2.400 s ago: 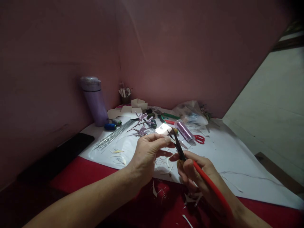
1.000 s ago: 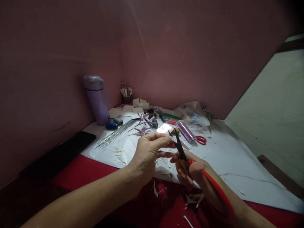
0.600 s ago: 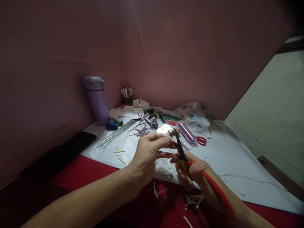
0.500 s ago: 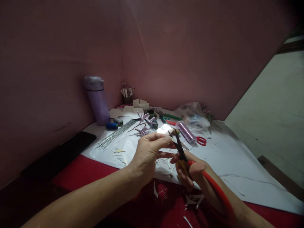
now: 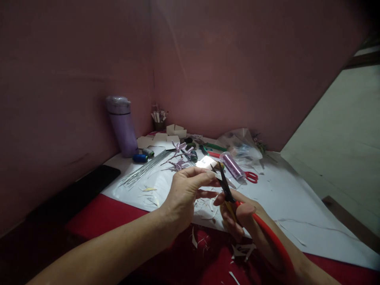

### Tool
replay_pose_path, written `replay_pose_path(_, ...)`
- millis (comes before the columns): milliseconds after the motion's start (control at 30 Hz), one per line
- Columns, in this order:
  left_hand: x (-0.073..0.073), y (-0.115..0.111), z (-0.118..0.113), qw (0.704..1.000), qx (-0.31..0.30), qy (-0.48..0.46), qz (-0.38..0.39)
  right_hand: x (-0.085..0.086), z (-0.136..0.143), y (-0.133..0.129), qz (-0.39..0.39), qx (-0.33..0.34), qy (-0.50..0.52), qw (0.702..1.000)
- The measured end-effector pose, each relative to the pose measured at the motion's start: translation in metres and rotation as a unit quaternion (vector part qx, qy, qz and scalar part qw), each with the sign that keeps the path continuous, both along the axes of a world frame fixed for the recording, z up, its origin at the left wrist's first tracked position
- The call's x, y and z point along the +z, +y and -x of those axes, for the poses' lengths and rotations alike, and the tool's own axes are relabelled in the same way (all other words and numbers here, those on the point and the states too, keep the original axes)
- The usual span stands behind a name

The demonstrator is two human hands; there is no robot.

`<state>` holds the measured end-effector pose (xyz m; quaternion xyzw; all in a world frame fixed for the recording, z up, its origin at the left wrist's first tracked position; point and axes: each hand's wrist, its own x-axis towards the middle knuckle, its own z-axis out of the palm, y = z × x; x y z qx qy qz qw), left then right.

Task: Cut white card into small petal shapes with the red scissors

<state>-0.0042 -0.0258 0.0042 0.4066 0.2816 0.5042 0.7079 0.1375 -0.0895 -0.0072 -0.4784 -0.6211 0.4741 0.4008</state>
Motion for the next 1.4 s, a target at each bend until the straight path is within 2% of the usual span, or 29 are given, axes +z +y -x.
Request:
replay_pose_path(200, 0.0011, -0.0018, 0.0003, 1.0, 0.003, 0.007, 0.003, -0.0057, -0.0025, 0.003, 0.008, 0.011, 0.017, 1.0)
replay_pose_path(633, 0.0013, -0.0007, 0.0005, 1.0, 0.002, 0.004, 0.005, -0.0025, 0.0015, 0.0001, 0.014, 0.005, 0.056, 0.998)
replay_pose_path(933, 0.0035, 0.0, 0.0008, 1.0, -0.001, 0.006, 0.008, -0.0078, -0.0001, 0.0024, 0.05, 0.01, 0.105, 0.993)
replay_pose_path(1400, 0.0029, 0.0, 0.0021, 1.0, -0.013, 0.008, 0.002, -0.011, -0.0005, 0.0031, 0.045, 0.007, 0.12, 0.992)
